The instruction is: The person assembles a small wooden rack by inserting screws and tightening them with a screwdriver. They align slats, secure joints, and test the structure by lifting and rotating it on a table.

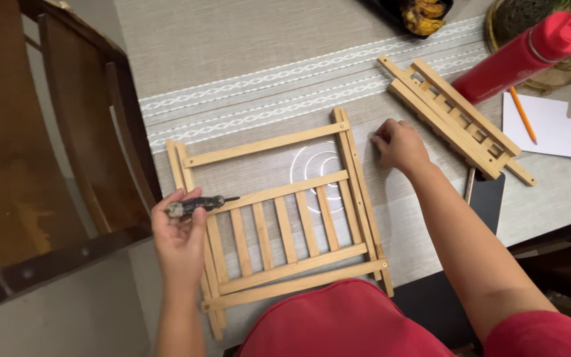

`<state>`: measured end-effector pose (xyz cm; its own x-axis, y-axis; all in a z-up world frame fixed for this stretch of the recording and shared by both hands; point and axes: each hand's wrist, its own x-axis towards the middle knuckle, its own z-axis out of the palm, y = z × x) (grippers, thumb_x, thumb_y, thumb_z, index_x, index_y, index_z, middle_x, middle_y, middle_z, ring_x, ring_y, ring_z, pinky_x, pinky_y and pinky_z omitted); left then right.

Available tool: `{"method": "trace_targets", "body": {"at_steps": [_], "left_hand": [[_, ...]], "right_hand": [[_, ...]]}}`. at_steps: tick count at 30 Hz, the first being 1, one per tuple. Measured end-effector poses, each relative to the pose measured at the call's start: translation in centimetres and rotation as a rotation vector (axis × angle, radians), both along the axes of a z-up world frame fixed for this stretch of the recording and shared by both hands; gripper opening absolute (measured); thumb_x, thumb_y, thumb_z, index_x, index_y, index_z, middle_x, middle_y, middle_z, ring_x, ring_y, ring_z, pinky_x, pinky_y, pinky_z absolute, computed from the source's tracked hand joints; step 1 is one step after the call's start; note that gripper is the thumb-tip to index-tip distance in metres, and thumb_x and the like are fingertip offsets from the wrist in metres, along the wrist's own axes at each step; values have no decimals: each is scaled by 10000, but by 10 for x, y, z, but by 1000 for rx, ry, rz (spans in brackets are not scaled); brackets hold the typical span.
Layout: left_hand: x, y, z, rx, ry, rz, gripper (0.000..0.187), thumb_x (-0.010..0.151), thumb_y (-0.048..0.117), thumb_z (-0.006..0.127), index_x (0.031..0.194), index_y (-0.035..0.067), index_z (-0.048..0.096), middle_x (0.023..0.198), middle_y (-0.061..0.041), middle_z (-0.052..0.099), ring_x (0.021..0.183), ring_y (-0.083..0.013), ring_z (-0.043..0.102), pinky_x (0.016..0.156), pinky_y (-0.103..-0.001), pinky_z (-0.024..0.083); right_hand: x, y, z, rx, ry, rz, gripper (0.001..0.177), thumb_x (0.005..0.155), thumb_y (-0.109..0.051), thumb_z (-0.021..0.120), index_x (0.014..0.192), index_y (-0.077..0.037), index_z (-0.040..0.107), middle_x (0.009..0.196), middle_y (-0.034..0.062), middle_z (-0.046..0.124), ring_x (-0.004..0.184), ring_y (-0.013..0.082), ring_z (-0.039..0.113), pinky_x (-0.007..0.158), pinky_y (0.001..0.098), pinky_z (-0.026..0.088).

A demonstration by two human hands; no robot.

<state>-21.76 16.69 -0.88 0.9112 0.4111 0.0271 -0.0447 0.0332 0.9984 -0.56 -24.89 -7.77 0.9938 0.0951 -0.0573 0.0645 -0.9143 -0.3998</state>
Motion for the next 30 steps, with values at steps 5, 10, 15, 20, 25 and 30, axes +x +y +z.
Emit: {"method": "trace_targets", "body": {"at_steps": [5, 10, 15, 20, 25, 30], "left_hand": [[-17, 21, -5, -3, 50, 28, 405, 1013, 8, 609, 1389, 5, 457, 1358, -172, 650, 1135, -154, 642, 982, -279, 533], [-21, 34, -13, -68, -9, 22, 405, 1008, 13, 615, 1383, 14, 464, 1350, -168, 650, 1187, -165, 647, 1026, -288, 535], [-20, 41, -23, -46, 31, 28, 393, 1006, 28, 624, 1372, 21, 481, 1343, -151, 673, 1166, -169, 660, 988, -290, 550], [-15, 43, -34, -41, -4, 98, 360, 1048, 99, 631, 1367, 31, 479, 1210, -138, 650, 1056, -152, 638, 911, -289, 543], [16, 46, -61, 86, 591, 218, 391, 1003, 313, 609, 1296, 72, 516, 1143, -210, 700, 974, -308, 704, 816, -405, 561], [51, 48, -83, 343, 516, 198, 460, 913, 349, 699, 1284, 111, 567, 1271, -177, 637, 1099, -378, 670, 913, -472, 547]], "right_hand": [[1, 7, 10, -15, 36, -33, 180, 889, -180, 781, 976, -38, 714, 992, 180, 692, 884, 347, 683, 791, 450, 564], [-8, 61, 57, 230, 174, -116, 166, 929, -145, 727, 970, -8, 641, 896, 155, 723, 744, 272, 742, 653, 391, 585], [-20, 184, 85, 487, 362, 105, 161, 925, -105, 703, 1047, -27, 635, 947, 94, 719, 725, 201, 725, 549, 333, 598], [-30, 297, 79, 435, 305, 519, 203, 940, -90, 654, 1141, -94, 678, 1098, 66, 669, 936, 192, 718, 703, 324, 644], [-31, 332, 60, 301, 180, 512, 159, 978, -128, 640, 1121, -74, 685, 1123, 87, 639, 854, 271, 702, 734, 381, 587], [-26, 335, 32, 379, 50, 589, 108, 999, -126, 665, 1075, -51, 680, 1066, 110, 632, 851, 280, 669, 763, 391, 561]]}}
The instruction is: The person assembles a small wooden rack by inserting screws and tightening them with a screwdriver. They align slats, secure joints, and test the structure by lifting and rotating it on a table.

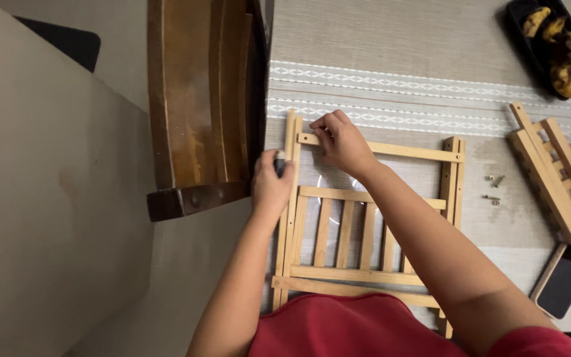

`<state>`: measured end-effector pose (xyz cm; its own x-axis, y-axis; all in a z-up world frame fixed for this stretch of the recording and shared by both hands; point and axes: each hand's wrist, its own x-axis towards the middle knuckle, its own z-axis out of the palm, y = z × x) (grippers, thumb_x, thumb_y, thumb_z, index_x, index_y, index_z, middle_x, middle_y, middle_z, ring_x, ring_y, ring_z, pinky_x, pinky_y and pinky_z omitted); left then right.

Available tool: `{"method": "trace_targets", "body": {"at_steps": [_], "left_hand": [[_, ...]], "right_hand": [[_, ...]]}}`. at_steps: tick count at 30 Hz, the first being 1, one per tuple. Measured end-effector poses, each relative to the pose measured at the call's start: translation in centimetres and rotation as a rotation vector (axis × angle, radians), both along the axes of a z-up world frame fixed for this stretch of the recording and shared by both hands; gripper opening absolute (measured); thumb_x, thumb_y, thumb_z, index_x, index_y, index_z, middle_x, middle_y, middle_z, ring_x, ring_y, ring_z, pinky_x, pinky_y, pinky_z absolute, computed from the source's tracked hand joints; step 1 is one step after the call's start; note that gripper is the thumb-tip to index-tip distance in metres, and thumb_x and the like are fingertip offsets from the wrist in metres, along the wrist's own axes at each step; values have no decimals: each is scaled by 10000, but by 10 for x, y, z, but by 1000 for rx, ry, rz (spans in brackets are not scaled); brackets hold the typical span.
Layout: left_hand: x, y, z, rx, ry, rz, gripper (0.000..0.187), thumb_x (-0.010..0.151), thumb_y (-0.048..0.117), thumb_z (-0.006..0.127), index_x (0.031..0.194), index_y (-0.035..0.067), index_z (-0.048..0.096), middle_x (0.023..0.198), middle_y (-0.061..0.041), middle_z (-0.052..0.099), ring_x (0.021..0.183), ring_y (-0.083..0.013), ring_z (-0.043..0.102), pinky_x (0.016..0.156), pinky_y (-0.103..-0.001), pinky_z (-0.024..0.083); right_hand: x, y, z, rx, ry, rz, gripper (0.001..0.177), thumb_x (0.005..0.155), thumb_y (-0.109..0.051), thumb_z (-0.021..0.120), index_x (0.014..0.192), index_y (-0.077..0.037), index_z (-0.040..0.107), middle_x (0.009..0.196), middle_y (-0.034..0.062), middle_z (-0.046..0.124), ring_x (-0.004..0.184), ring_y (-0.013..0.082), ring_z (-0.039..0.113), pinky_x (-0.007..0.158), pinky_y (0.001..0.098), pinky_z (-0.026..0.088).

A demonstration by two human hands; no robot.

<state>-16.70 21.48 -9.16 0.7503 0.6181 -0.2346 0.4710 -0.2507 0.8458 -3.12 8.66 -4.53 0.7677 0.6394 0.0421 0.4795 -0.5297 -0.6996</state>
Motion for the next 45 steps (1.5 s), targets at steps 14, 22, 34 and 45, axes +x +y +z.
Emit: {"method": "trace_targets", "body": {"at_steps": [14, 22, 34, 45], "left_hand": [[-3, -8, -8, -12, -109, -29, 560, 765, 308, 842, 1224, 93, 603, 1245, -147, 651, 1125, -349, 652, 935, -431, 541], [4, -7, 2, 94, -50, -5, 458, 909, 440, 719, 1209, 113, 605, 1210, -140, 694, 1085, -371, 671, 872, -463, 551], [27, 3, 18, 170, 222, -54, 552, 920, 611, 603, 1257, 174, 567, 1172, -124, 728, 1050, -367, 699, 812, -508, 559], [27, 6, 17, 165, 252, -85, 605, 919, 677, 583, 1272, 185, 573, 1190, -131, 723, 1076, -378, 688, 842, -516, 552]], "right_hand": [[-5, -3, 11, 49, -35, 71, 131, 953, -120, 707, 1070, -63, 693, 1051, 95, 655, 894, 263, 712, 756, 360, 600], [-4, -6, 21, -93, -160, 230, 91, 923, -94, 703, 1011, -83, 727, 999, 101, 660, 885, 302, 678, 767, 393, 576], [7, 5, 15, -235, -367, 340, 104, 942, -137, 677, 985, -50, 716, 969, 110, 651, 983, 330, 630, 866, 414, 546], [12, 26, 15, -409, -291, 403, 182, 925, -111, 674, 1074, -12, 643, 1036, 134, 659, 1005, 342, 641, 846, 439, 552]]}}
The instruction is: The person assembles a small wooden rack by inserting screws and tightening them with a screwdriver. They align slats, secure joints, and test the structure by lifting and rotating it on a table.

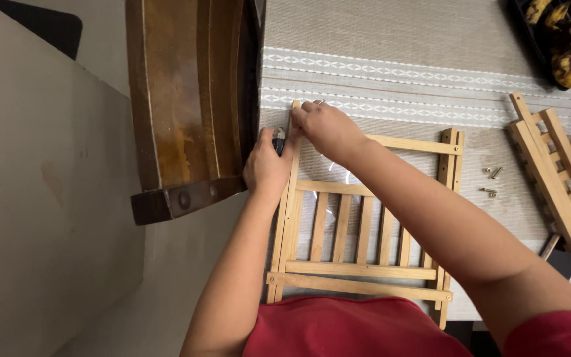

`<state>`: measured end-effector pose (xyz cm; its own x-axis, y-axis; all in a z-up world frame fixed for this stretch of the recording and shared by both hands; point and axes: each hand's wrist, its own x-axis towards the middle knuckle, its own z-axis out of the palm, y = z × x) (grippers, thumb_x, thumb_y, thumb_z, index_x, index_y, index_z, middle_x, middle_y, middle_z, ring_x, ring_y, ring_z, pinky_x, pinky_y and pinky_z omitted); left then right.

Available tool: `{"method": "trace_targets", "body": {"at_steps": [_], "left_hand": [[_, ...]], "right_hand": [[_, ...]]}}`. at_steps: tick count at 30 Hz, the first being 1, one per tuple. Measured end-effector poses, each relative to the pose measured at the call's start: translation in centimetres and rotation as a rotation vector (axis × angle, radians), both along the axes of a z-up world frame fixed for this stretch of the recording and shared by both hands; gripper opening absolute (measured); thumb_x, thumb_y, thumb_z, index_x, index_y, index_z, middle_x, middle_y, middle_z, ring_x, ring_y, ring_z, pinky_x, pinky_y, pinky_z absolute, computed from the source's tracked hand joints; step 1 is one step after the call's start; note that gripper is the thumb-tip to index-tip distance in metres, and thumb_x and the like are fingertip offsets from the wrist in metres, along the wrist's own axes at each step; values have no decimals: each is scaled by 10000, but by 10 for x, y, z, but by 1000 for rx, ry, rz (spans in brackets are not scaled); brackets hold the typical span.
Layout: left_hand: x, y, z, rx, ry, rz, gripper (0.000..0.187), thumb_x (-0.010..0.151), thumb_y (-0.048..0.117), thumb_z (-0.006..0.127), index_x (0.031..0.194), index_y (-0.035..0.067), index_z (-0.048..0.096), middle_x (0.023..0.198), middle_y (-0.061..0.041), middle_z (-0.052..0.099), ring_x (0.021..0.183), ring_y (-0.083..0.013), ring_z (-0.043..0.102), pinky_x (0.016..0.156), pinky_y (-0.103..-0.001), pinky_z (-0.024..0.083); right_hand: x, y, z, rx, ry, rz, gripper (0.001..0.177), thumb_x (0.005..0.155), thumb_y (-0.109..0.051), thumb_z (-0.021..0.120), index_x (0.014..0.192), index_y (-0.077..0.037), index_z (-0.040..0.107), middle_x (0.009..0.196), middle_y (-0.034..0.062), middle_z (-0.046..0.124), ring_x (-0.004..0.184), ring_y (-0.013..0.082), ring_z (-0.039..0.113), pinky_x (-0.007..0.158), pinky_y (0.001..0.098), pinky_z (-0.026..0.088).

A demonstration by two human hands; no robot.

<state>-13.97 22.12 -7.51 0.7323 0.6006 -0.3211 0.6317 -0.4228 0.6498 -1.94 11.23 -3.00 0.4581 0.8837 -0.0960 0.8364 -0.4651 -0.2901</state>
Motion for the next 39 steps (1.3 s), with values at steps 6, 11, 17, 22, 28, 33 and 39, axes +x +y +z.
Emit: {"method": "trace_targets", "body": {"at_steps": [6, 11, 17, 22, 28, 33, 39], "left_hand": [[3, 0, -2, 23, -11, 4, 526, 919, 590, 600, 1268, 198, 565, 1170, -115, 719, 1056, -361, 692, 810, -509, 555], [1, -3, -5, 29, -103, 17, 498, 923, 580, 619, 1218, 182, 569, 1192, -97, 718, 1056, -358, 692, 808, -501, 559], [-5, -2, -3, -16, -90, 18, 484, 916, 558, 637, 1218, 185, 570, 1173, -93, 715, 1060, -352, 693, 816, -495, 557], [-4, -5, -3, -15, -142, 38, 437, 918, 505, 659, 1197, 177, 586, 1180, -83, 711, 1050, -358, 695, 806, -497, 559], [1, -8, -5, -18, -414, 40, 326, 908, 270, 705, 1195, 168, 587, 1207, -102, 701, 1063, -379, 684, 834, -478, 563], [8, -3, -2, -25, -362, 23, 357, 879, 180, 730, 1202, 171, 578, 1186, -93, 711, 1096, -364, 675, 853, -468, 550], [9, -3, 4, -32, -303, 32, 381, 858, 171, 733, 1205, 181, 575, 1174, -80, 718, 1093, -347, 679, 846, -467, 550]], "right_hand": [[-14, -20, 3, 255, 49, -65, 198, 914, -182, 750, 1065, -85, 667, 1053, 114, 674, 1012, 359, 659, 861, 454, 546], [-20, -35, -2, 348, 140, -87, 411, 848, 36, 672, 1237, -97, 665, 1158, 119, 681, 1007, 358, 679, 835, 426, 580], [-12, -35, 4, 440, 118, -160, 295, 954, -35, 711, 1247, -70, 708, 1127, 105, 707, 901, 277, 711, 725, 373, 604], [-12, -32, 12, 316, 417, -381, 290, 940, -85, 722, 1226, -132, 732, 1179, 43, 708, 687, 178, 712, 617, 318, 621], [-12, -37, 5, 336, 324, -280, 401, 875, -37, 749, 1252, -172, 739, 1216, 65, 686, 785, 177, 712, 649, 308, 635], [-8, -38, -7, 370, 257, -211, 381, 883, -57, 785, 1249, -154, 745, 1234, 76, 689, 899, 207, 718, 705, 329, 630], [-6, -36, -11, 265, 383, -319, 329, 934, -103, 732, 1251, -188, 727, 1251, 58, 681, 911, 221, 732, 682, 329, 643]]}}
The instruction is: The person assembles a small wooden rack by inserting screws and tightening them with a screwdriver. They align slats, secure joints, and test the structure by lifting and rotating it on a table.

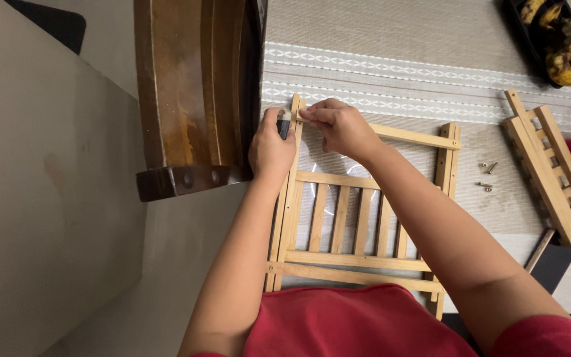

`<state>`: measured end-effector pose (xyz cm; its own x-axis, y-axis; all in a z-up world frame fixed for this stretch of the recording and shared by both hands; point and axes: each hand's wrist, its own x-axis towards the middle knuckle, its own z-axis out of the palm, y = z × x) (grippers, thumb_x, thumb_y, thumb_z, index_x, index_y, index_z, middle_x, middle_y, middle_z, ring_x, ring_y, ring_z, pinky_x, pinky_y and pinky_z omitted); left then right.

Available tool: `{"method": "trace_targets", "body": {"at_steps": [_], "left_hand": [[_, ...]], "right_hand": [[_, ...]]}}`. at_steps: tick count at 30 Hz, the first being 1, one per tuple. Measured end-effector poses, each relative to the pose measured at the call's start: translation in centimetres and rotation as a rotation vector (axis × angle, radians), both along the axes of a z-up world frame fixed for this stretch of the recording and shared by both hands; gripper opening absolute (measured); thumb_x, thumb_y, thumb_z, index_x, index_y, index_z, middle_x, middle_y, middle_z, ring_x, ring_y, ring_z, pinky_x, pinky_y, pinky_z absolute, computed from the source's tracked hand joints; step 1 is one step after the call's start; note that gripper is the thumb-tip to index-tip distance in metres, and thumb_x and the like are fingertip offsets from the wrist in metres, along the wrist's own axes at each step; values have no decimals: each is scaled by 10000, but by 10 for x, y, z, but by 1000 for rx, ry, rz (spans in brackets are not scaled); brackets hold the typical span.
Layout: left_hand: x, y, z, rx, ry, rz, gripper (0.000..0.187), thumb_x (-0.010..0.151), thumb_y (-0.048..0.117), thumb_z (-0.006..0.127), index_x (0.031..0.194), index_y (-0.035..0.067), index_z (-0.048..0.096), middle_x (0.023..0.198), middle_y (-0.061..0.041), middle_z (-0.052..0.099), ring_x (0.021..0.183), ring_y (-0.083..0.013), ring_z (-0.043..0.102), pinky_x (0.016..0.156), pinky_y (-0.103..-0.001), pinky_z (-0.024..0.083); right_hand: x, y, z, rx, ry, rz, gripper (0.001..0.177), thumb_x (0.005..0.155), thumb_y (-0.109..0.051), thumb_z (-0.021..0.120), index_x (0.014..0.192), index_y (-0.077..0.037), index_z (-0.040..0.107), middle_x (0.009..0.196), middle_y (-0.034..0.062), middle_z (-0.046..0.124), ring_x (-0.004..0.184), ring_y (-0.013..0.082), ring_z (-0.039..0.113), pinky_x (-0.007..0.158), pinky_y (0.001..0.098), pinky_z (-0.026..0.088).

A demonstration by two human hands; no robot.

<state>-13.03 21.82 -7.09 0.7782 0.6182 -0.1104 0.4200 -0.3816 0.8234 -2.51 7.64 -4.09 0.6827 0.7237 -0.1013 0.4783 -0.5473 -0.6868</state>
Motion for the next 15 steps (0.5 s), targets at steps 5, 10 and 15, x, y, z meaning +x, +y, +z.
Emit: {"method": "trace_targets", "body": {"at_steps": [5, 10, 15], "left_hand": [[0, -1, -1, 30, -28, 3, 374, 869, 184, 739, 1206, 178, 575, 1174, -86, 719, 1086, -351, 683, 841, -467, 555], [0, -1, -3, 19, 2, 7, 332, 898, 223, 727, 1190, 177, 574, 1162, -79, 724, 1070, -347, 690, 820, -471, 558], [1, 1, -3, 15, -7, 1, 343, 878, 229, 730, 1185, 180, 585, 1154, -90, 727, 1064, -358, 691, 828, -473, 561]], "right_hand": [[-3, 2, 4, 82, -216, 120, 351, 907, -71, 741, 1244, -168, 755, 1220, 68, 705, 968, 238, 732, 763, 334, 639], [-11, 1, 7, 6, -120, 56, 324, 937, -68, 705, 1238, -184, 745, 1236, 56, 691, 889, 251, 730, 771, 350, 629], [-14, -4, 6, 170, -567, 241, 395, 853, -19, 743, 1225, -151, 771, 1189, 91, 708, 1027, 312, 700, 892, 404, 597]]}}
